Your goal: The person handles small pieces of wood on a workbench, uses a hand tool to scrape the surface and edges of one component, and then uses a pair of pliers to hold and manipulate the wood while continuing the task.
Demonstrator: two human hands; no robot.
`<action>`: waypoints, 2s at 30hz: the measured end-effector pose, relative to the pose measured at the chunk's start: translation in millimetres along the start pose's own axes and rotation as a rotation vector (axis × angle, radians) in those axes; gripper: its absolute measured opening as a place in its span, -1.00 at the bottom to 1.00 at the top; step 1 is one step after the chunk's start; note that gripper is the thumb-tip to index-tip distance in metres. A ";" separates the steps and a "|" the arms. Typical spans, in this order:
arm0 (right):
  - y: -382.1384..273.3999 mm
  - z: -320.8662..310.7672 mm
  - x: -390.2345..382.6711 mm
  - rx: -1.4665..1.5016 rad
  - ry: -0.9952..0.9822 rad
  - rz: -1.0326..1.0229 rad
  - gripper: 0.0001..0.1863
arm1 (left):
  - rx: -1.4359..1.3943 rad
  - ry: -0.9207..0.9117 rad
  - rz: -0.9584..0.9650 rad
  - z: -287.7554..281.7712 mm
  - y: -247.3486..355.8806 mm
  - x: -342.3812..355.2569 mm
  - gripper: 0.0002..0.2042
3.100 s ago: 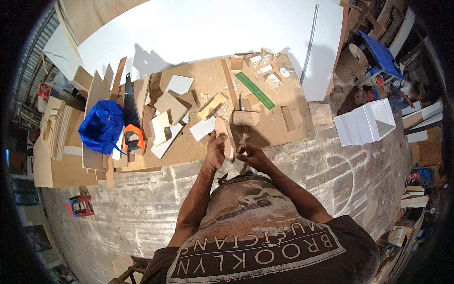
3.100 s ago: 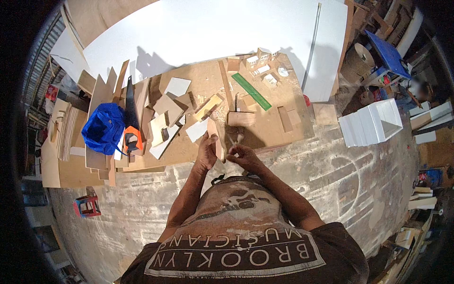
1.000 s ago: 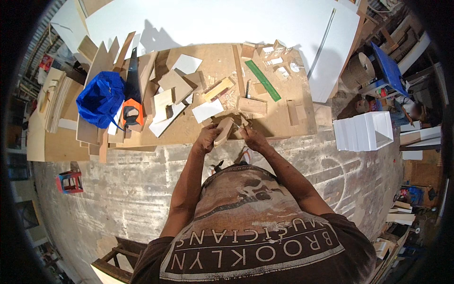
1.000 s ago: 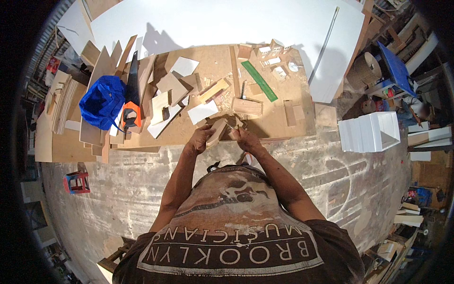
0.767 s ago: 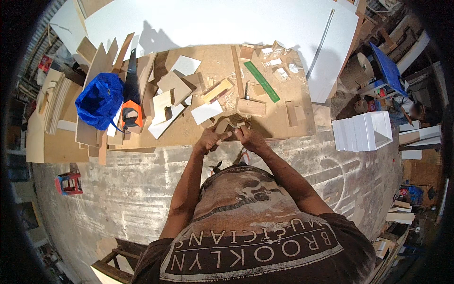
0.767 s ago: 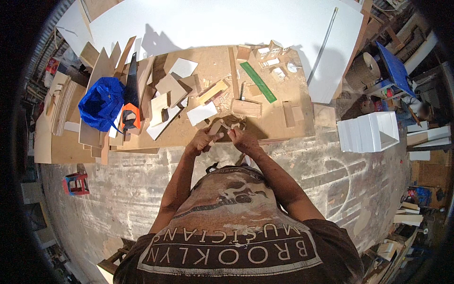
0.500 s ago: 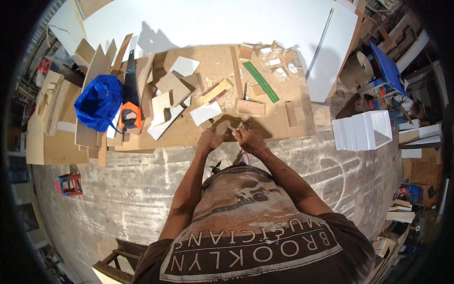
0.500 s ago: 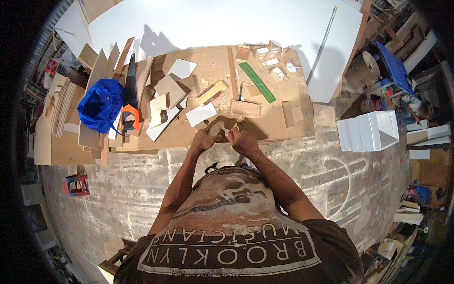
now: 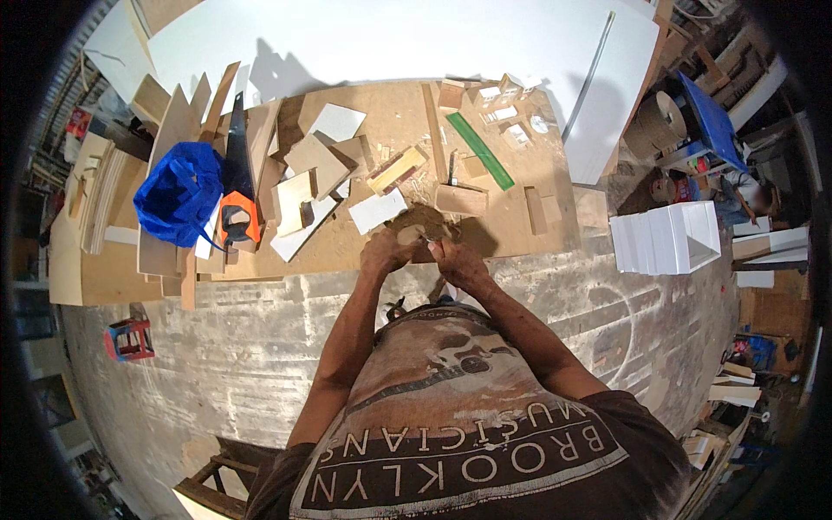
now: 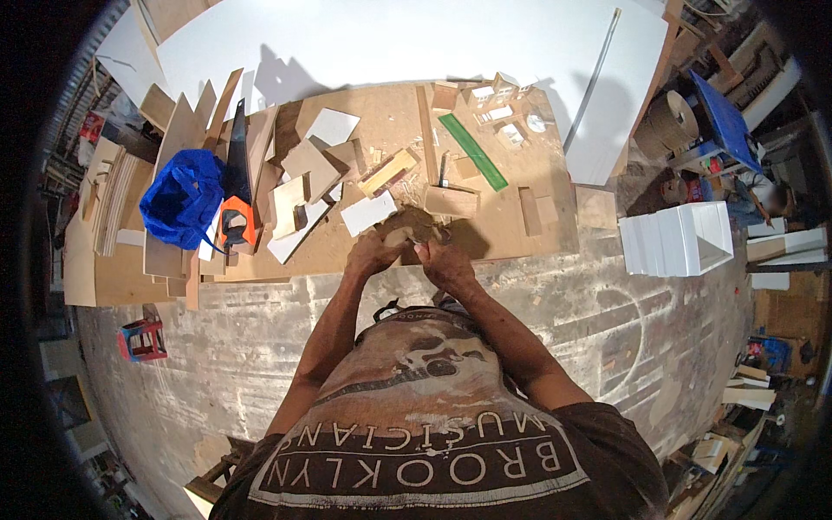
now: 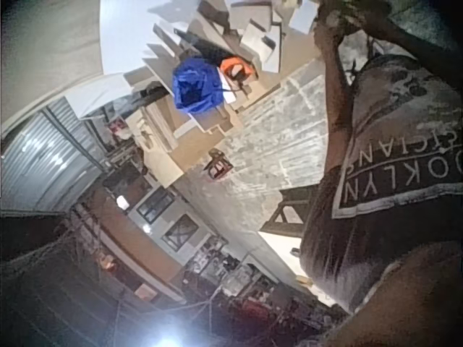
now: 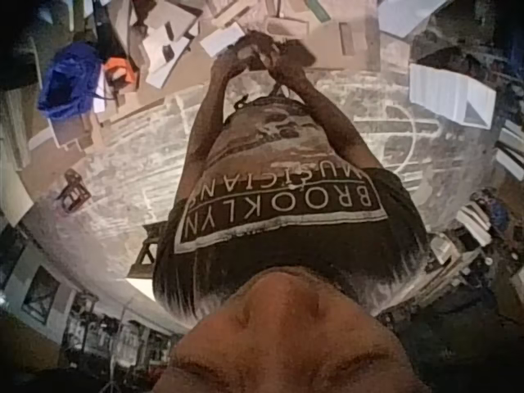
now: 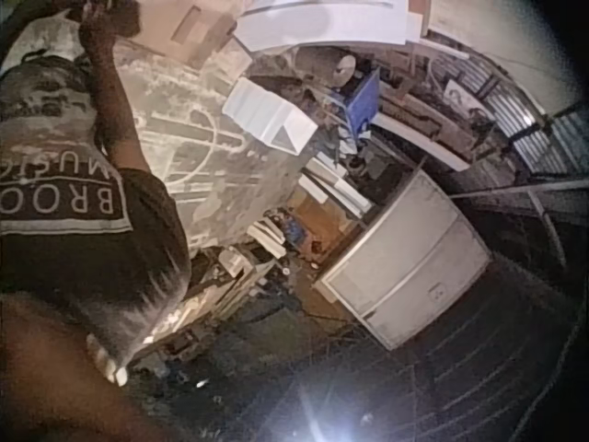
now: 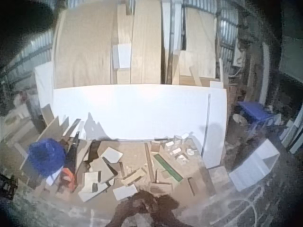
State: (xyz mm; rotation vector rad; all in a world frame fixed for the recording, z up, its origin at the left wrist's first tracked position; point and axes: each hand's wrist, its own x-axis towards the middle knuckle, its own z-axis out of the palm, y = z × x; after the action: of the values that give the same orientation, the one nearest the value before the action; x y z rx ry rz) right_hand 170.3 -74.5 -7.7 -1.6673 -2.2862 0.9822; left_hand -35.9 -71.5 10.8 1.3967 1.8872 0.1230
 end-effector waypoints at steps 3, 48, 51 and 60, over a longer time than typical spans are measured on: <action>-1.8 -0.1 2.1 -0.029 -0.040 -0.011 -0.53 | -0.035 0.038 0.080 2.3 -10.9 2.3 -0.36; 19.7 -6.3 11.9 -0.010 -0.142 -0.072 -0.50 | 0.197 -0.163 0.017 -27.8 -1.2 33.1 -0.08; 11.3 -17.5 14.4 -0.034 -0.210 -0.008 -0.50 | 0.211 -0.132 0.025 -26.5 0.6 28.6 -0.06; -3.2 -22.3 27.8 0.018 -0.182 -0.054 -0.47 | 0.179 -0.231 0.013 -26.1 4.1 39.0 -0.09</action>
State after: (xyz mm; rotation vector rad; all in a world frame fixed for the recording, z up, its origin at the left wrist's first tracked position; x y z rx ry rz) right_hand 167.9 -40.9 4.4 -1.5588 -2.4130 1.1838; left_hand -53.0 -27.6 10.9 1.4739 1.7299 -0.1987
